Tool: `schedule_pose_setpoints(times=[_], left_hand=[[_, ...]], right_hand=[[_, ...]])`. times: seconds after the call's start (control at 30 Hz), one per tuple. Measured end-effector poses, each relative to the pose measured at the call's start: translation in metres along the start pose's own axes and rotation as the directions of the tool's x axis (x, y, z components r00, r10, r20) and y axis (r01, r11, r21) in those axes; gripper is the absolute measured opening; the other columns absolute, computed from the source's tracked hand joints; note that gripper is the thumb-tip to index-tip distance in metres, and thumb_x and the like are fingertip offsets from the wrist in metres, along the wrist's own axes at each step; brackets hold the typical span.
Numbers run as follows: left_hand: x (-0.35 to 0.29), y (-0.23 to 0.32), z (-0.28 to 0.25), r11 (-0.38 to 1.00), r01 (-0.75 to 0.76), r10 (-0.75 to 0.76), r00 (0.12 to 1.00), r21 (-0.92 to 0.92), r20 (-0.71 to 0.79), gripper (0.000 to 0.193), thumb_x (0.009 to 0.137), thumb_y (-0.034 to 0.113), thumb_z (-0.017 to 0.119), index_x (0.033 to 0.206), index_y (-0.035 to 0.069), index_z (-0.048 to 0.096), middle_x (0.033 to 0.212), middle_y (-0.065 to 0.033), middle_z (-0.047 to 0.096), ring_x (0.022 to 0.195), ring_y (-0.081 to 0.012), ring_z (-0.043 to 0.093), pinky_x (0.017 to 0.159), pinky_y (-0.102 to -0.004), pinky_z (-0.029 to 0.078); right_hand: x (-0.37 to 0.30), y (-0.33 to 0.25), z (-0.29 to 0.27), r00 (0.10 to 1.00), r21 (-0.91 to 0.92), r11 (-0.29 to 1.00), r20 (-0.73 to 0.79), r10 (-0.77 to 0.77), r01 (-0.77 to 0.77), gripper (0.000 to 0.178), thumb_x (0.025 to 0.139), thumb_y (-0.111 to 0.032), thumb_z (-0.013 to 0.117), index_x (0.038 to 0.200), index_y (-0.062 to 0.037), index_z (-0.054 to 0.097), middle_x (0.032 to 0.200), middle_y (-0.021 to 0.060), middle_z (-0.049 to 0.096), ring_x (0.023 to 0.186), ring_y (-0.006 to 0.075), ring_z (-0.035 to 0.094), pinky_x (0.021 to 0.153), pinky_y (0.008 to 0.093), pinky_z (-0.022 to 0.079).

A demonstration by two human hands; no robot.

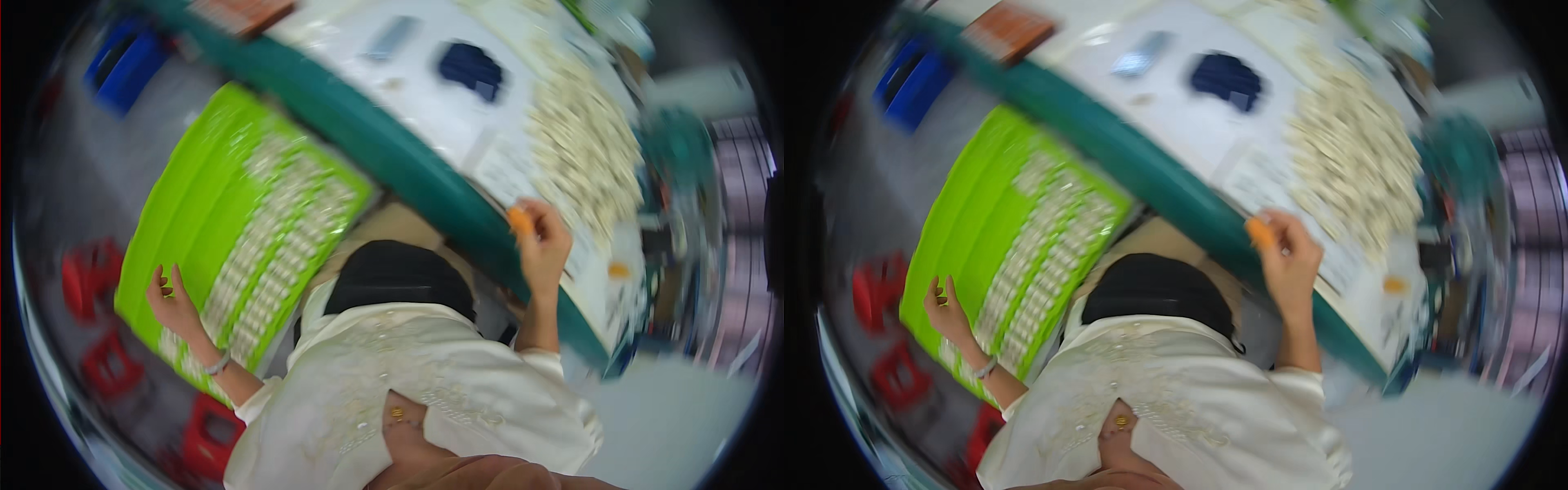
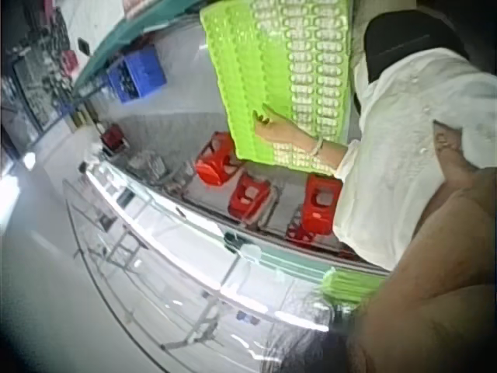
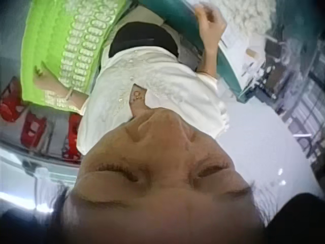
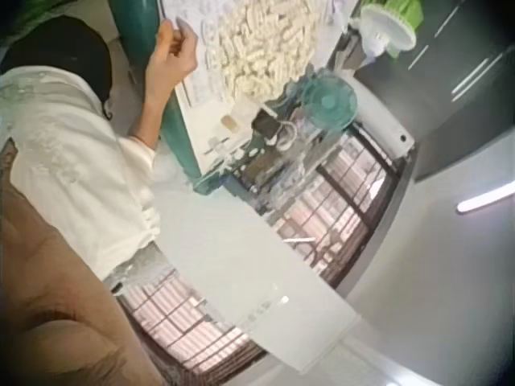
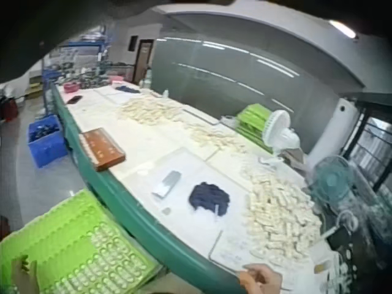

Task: The recorder uses tools and glue to assemble small white electronic or plastic components on a workbench.

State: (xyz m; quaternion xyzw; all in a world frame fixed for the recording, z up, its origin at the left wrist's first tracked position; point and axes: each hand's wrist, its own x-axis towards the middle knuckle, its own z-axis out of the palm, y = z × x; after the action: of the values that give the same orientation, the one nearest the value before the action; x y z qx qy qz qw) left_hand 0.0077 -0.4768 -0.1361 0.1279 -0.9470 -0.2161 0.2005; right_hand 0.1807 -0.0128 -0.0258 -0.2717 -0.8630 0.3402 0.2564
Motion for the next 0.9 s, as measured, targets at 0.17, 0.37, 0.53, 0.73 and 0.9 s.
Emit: schedule_pose_setpoints(times=[0.17,0.37,0.53,0.73,0.9], left_hand=[[-0.033,0.257,0.033,0.442,-0.474,0.831,0.536,-0.761,0.149,0.035,0.066,0.005,0.074,0.099,0.005,0.062,0.094,-0.0083,0.056,0.085,-0.0223,0.054,0.069,-0.0289,0.044],[-0.121,0.448,0.076,-0.319,-0.379,0.942,-0.225,-0.869,-0.247,0.031,0.068,0.022,0.072,0.092,0.004,0.062,0.094,-0.0117,0.052,0.091,-0.0284,0.052,0.075,-0.0356,0.045],[-0.155,0.498,0.094,-0.303,-0.423,0.817,-0.577,-0.854,-0.004,0.032,0.067,0.025,0.072,0.088,0.002,0.062,0.095,-0.0142,0.054,0.094,-0.0302,0.053,0.076,-0.0357,0.045],[-0.128,0.514,0.091,-0.264,-0.277,0.922,-0.354,-0.924,-0.157,0.035,0.067,0.031,0.071,0.082,0.000,0.064,0.078,-0.0129,0.060,0.071,-0.0255,0.058,0.064,-0.0335,0.047],[-0.029,0.397,0.047,0.017,-0.116,0.972,0.234,-0.993,-0.010,0.032,0.070,0.025,0.074,0.086,0.000,0.065,0.077,-0.0059,0.064,0.070,-0.0106,0.060,0.060,-0.0230,0.047]], right_hand=[[0.005,0.061,-0.119,0.954,-0.260,0.960,-0.298,0.024,-0.105,0.036,0.072,-0.011,0.070,0.106,-0.0046,0.059,0.087,0.0059,0.059,0.076,0.0137,0.055,0.063,0.0252,0.044],[-0.004,0.102,-0.133,1.000,-0.378,0.926,0.031,0.001,0.011,0.039,0.070,-0.001,0.064,0.107,-0.0080,0.058,0.109,0.0087,0.052,0.102,0.0238,0.047,0.087,0.0289,0.038],[0.005,0.117,-0.113,0.991,-0.359,0.926,0.110,-0.080,0.115,0.030,0.070,-0.003,0.061,0.100,-0.0046,0.057,0.103,0.0106,0.053,0.103,0.0273,0.046,0.090,0.0323,0.036],[-0.012,0.095,-0.134,0.944,-0.122,0.992,-0.323,-0.070,0.032,0.028,0.082,-0.003,0.054,0.110,0.0004,0.053,0.110,0.0105,0.052,0.103,0.0207,0.049,0.088,0.0291,0.038],[-0.025,0.026,-0.064,0.974,0.387,0.900,-0.177,-0.141,0.201,0.027,0.085,0.000,0.048,0.112,0.0011,0.049,0.103,0.0106,0.051,0.071,0.0132,0.054,0.065,0.0231,0.045]])
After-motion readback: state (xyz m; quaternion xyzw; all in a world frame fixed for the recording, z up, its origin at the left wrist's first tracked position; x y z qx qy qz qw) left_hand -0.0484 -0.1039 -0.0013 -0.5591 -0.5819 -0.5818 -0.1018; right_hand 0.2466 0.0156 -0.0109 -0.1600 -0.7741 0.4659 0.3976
